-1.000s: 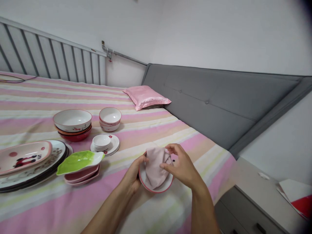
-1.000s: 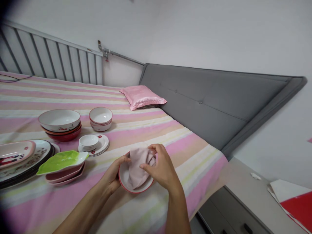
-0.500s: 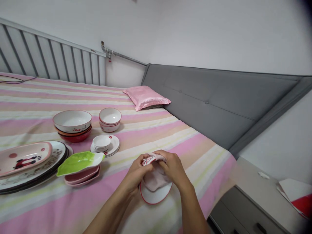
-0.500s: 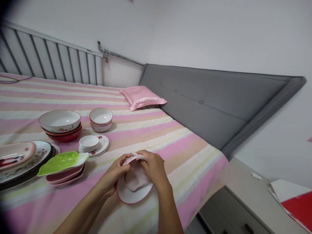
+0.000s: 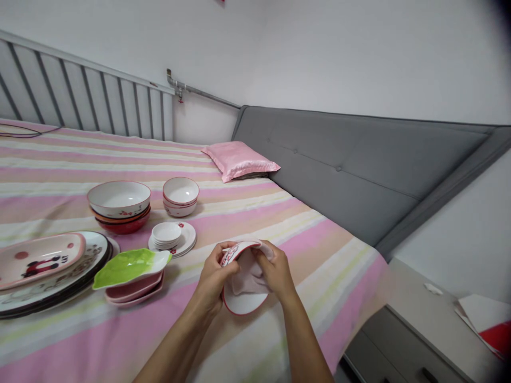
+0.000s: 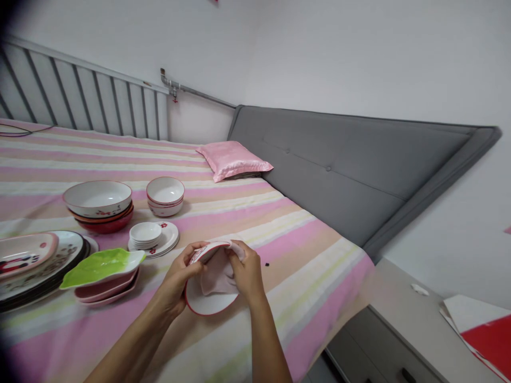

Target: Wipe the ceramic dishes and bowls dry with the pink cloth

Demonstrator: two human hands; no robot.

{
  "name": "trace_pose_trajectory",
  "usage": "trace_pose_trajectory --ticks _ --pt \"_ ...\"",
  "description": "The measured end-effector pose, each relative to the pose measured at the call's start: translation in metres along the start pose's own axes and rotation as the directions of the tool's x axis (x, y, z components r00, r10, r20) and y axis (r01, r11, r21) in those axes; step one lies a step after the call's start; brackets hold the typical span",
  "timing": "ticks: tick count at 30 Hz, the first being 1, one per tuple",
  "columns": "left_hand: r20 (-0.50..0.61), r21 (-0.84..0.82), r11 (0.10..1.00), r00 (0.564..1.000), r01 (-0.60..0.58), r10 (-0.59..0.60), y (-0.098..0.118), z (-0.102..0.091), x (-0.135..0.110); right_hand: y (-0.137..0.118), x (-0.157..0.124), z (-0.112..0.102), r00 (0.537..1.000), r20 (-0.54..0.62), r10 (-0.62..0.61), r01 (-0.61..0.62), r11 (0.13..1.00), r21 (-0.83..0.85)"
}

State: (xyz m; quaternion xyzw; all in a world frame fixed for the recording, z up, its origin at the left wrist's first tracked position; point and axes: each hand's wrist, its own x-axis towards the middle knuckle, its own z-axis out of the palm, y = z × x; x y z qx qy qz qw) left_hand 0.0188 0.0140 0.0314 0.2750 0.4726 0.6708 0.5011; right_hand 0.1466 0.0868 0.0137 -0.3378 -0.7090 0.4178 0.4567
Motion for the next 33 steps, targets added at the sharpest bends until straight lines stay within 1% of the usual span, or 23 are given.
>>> trace_pose_trajectory --ticks 3,5,7,9,12,14,16,19,22,24,28,31,33 --pt "-0.029 -0.039 0.997 0.998 -0.063 0.062 0.0 -0.003 0.002 0.004 0.0 0.01 0.994 -0.092 0.057 -0.051 0.996 0.074" --pt "-0.048 -0.054 0.994 0.994 -0.098 0.095 0.0 -0.005 0.002 0.005 0.0 0.017 0.975 -0.156 0.156 -0.136 0.982 0.133" --pt "-0.07 -0.07 0.991 0.991 -0.118 0.113 0.001 -0.006 0.002 0.006 -0.001 0.026 0.943 -0.206 0.262 -0.217 0.952 0.218" --pt "-0.093 -0.086 0.985 0.986 -0.147 0.139 0.001 -0.006 0.002 0.005 -0.002 0.035 0.91 -0.247 0.333 -0.252 0.917 0.308" --pt "-0.119 -0.09 0.968 0.968 -0.233 0.222 0.001 -0.007 0.002 0.005 -0.004 0.048 0.857 -0.274 0.437 -0.296 0.852 0.432" --pt "-0.134 -0.076 0.952 0.949 -0.298 0.286 0.0 -0.006 0.002 0.005 -0.006 0.056 0.819 -0.253 0.514 -0.333 0.787 0.52" --pt "-0.152 -0.058 0.937 0.93 -0.345 0.334 0.0 -0.005 0.002 0.004 -0.009 0.062 0.793 -0.222 0.567 -0.351 0.724 0.594" --pt "-0.169 -0.019 0.919 0.907 -0.393 0.385 -0.002 -0.003 0.0 -0.002 -0.013 0.068 0.78 -0.172 0.602 -0.349 0.647 0.678" --pt "-0.185 0.043 0.892 0.874 -0.449 0.449 -0.003 0.0 -0.005 -0.011 -0.018 0.073 0.772 -0.122 0.624 -0.368 0.595 0.714" --pt "-0.2 0.092 0.87 0.847 -0.484 0.492 -0.005 0.002 -0.008 -0.016 -0.021 0.077 0.755 -0.08 0.651 -0.413 0.566 0.714" --pt "-0.218 0.178 0.827 0.798 -0.534 0.562 -0.011 0.004 -0.012 -0.019 -0.024 0.084 0.716 0.066 0.695 -0.508 0.454 0.732" --pt "-0.196 0.208 0.801 0.778 -0.562 0.597 -0.016 0.003 -0.011 -0.019 -0.023 0.082 0.725 0.131 0.676 -0.509 0.398 0.763" --pt "-0.141 0.239 0.788 0.783 -0.567 0.606 -0.018 0.002 -0.009 -0.017 -0.021 0.076 0.735 0.123 0.666 -0.497 0.407 0.767"
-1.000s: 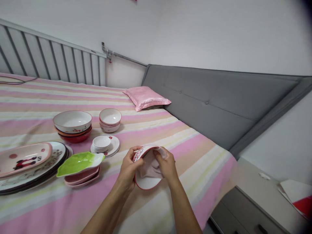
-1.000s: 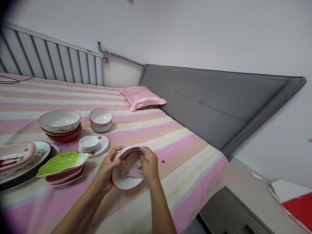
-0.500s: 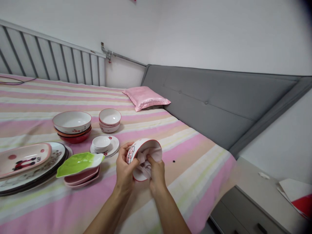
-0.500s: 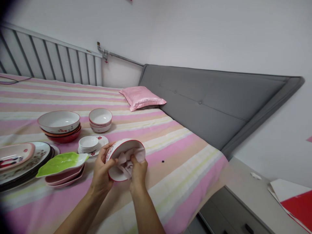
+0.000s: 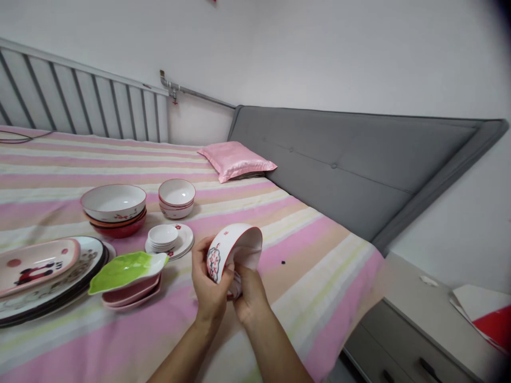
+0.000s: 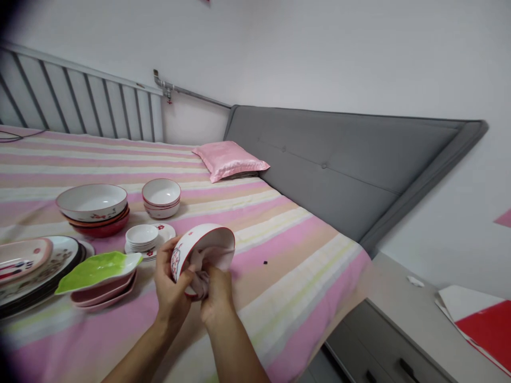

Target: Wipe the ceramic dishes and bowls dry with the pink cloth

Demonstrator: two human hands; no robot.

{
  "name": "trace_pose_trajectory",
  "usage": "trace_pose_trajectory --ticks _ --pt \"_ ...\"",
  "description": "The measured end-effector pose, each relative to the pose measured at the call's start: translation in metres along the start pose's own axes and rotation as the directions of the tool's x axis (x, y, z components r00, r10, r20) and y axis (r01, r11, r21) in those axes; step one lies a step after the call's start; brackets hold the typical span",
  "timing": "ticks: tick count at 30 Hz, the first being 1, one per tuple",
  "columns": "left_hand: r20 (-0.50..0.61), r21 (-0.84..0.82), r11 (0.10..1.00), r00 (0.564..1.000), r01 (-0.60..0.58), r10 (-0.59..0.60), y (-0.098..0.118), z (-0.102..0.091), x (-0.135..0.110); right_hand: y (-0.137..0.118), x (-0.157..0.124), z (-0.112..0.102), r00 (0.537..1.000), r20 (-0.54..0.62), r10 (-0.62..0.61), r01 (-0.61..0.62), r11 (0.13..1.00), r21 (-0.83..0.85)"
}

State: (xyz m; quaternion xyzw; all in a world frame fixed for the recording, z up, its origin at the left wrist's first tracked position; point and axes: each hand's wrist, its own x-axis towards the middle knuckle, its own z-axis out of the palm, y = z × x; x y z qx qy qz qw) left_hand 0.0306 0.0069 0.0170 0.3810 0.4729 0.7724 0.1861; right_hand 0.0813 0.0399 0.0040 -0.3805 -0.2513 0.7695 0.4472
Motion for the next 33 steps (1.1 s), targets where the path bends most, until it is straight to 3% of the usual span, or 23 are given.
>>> trace_pose_trajectory --ticks 3,5,7,9,11,13,15,17,19,24,28,33 --pt "0.125 0.036 0.999 0.992 0.022 -0.026 0.0 -0.001 0.007 -0.014 0.006 -0.01 0.986 -0.091 -0.142 0.134 0.987 -0.085" --pt "0.231 0.022 0.995 0.968 0.097 -0.1 0.004 -0.002 0.013 -0.026 0.01 -0.019 0.932 -0.147 -0.332 0.295 0.929 -0.224" --pt "0.323 0.005 0.979 0.926 0.205 -0.196 0.008 -0.005 0.02 -0.04 0.012 -0.029 0.834 -0.093 -0.544 0.451 0.77 -0.451" --pt "0.412 0.04 0.95 0.861 0.31 -0.298 0.011 -0.008 0.026 -0.052 0.01 -0.038 0.727 0.056 -0.684 0.537 0.516 -0.667" --pt "0.494 0.117 0.926 0.787 0.359 -0.368 0.012 -0.011 0.03 -0.061 0.005 -0.042 0.675 0.201 -0.71 0.519 0.262 -0.814" --pt "0.551 0.186 0.923 0.742 0.336 -0.381 0.01 -0.015 0.033 -0.065 0.0 -0.043 0.659 0.352 -0.665 0.507 0.047 -0.861" --pt "0.597 0.238 0.933 0.717 0.27 -0.359 0.007 -0.018 0.035 -0.066 -0.005 -0.042 0.638 0.504 -0.582 0.557 -0.103 -0.824" --pt "0.637 0.304 0.932 0.685 0.198 -0.353 0.004 -0.02 0.036 -0.064 -0.007 -0.04 0.608 0.605 -0.514 0.614 -0.18 -0.769" --pt "0.637 0.365 0.922 0.687 0.13 -0.349 0.002 -0.021 0.037 -0.063 -0.008 -0.039 0.586 0.654 -0.478 0.644 -0.215 -0.735" --pt "0.573 0.378 0.925 0.775 0.037 -0.265 0.005 -0.019 0.034 -0.067 -0.008 -0.041 0.528 0.685 -0.501 0.703 -0.194 -0.684" --pt "0.556 0.313 0.947 0.793 0.075 -0.247 0.01 -0.016 0.03 -0.074 -0.008 -0.043 0.528 0.655 -0.541 0.73 -0.104 -0.675" --pt "0.511 0.234 0.964 0.828 0.127 -0.233 0.015 -0.016 0.028 -0.078 -0.01 -0.042 0.58 0.564 -0.588 0.742 0.096 -0.663"
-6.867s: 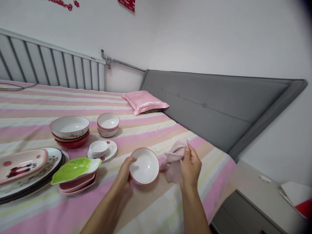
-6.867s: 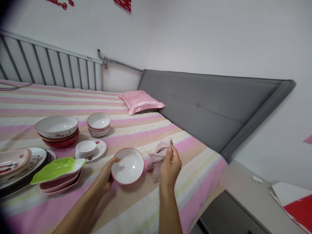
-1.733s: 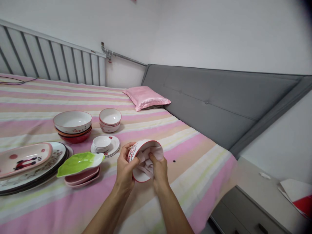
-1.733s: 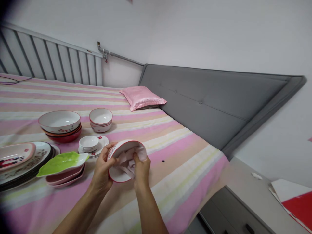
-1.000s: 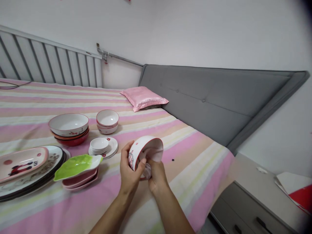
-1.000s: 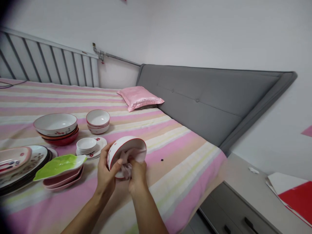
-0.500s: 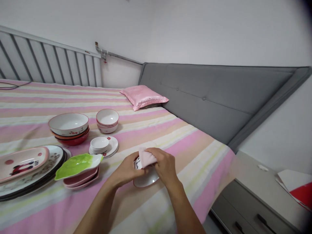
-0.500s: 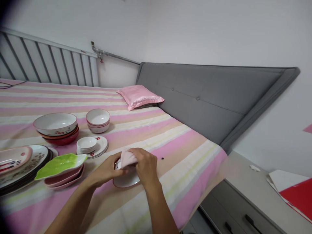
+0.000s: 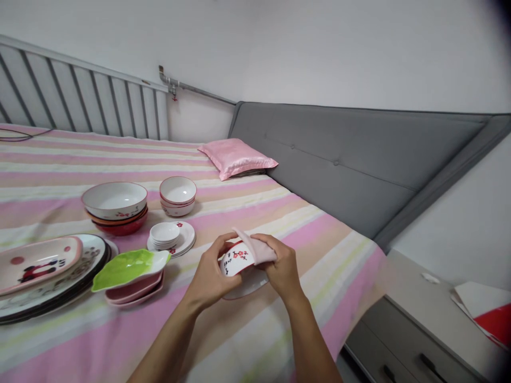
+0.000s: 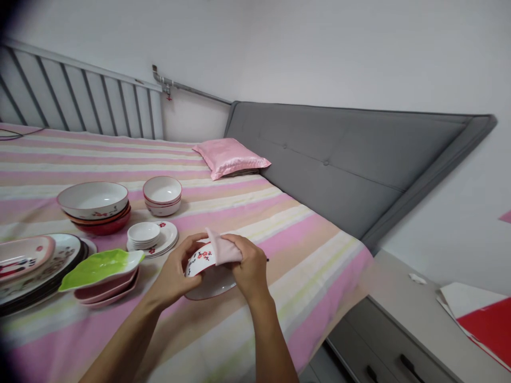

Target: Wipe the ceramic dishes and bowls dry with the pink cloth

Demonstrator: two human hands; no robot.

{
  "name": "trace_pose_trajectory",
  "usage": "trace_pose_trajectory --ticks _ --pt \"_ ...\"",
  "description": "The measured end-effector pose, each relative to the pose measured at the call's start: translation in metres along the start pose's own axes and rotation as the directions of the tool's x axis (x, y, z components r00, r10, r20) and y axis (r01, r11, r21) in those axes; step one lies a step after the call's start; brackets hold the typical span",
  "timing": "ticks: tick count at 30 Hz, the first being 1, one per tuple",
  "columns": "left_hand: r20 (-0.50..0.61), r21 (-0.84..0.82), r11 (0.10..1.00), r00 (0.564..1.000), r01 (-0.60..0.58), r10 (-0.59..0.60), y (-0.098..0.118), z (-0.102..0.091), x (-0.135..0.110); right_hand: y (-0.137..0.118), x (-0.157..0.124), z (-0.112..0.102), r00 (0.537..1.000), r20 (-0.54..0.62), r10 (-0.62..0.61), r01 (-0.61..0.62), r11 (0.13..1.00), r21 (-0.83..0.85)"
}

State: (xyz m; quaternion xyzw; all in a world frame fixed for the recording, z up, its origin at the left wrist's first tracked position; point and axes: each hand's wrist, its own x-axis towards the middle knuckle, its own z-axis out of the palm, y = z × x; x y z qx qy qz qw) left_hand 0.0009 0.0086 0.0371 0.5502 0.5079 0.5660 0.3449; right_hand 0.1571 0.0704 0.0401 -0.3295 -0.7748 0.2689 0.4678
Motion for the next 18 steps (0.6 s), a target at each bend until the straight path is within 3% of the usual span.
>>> trace_pose_trajectory --ticks 5,10,18 --pt "-0.074 -0.103 0.989 0.992 -0.106 0.098 0.005 0.001 -0.001 -0.004 0.0 0.005 0.981 -0.044 0.186 -0.169 0.95 0.263" --pt "-0.185 -0.181 0.969 0.973 -0.171 0.137 0.001 0.001 0.0 0.001 0.0 0.02 0.956 -0.212 0.205 -0.129 0.938 0.322" --pt "-0.346 -0.28 0.945 0.936 -0.169 0.065 -0.002 0.004 -0.002 -0.001 -0.004 0.054 0.822 -0.301 0.484 -0.328 0.833 0.445"
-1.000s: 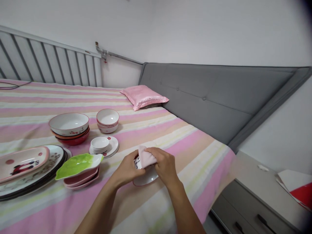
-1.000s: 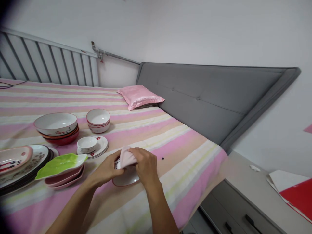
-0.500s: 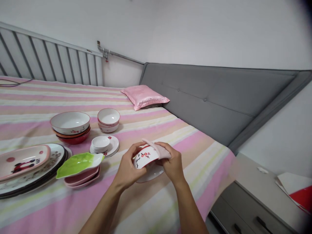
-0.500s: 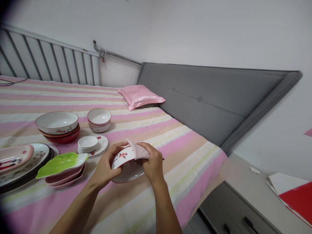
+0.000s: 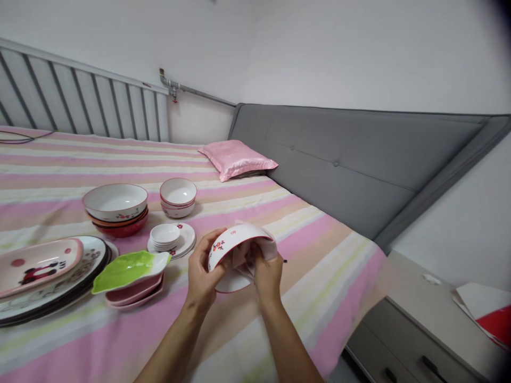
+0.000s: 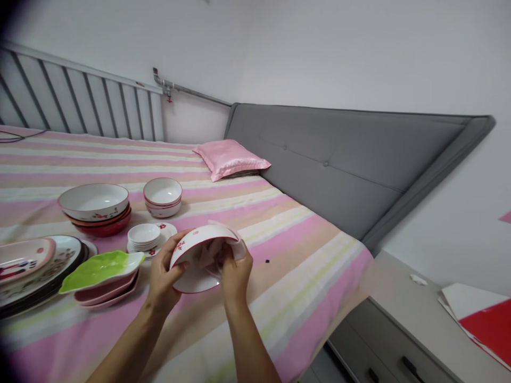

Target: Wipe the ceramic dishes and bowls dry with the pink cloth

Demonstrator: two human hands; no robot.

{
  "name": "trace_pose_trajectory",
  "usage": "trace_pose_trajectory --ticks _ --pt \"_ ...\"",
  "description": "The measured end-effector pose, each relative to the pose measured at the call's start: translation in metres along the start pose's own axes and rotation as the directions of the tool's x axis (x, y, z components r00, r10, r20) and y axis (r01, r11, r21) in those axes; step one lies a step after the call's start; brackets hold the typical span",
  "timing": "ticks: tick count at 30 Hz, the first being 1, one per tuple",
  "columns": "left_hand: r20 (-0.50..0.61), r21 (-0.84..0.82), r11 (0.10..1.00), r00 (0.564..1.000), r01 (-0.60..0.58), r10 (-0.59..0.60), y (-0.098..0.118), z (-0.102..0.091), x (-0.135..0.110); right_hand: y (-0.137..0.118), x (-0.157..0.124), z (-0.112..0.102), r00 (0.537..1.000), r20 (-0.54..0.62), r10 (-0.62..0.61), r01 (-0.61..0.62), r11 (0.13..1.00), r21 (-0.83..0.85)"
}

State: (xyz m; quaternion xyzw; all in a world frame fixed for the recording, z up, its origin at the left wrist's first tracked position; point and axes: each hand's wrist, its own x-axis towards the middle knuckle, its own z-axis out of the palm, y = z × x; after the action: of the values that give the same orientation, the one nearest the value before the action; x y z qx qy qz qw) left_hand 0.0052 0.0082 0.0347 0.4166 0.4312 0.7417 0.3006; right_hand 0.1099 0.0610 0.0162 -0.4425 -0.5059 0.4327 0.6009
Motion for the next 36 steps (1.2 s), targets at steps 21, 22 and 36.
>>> trace_pose_trajectory --ticks 21,22,36 --pt "-0.089 0.138 0.962 0.965 -0.234 0.248 -0.016 0.013 -0.013 -0.008 -0.03 0.023 0.832 0.129 0.539 -0.538 0.73 0.421" --pt "-0.046 0.115 0.969 0.973 -0.22 0.227 -0.017 0.011 -0.011 -0.007 -0.025 0.019 0.854 0.107 0.509 -0.502 0.754 0.424" --pt "0.503 0.423 0.906 0.837 -0.023 -0.213 0.017 -0.019 0.012 -0.023 0.006 -0.032 0.866 0.337 -0.37 0.478 0.81 -0.339"
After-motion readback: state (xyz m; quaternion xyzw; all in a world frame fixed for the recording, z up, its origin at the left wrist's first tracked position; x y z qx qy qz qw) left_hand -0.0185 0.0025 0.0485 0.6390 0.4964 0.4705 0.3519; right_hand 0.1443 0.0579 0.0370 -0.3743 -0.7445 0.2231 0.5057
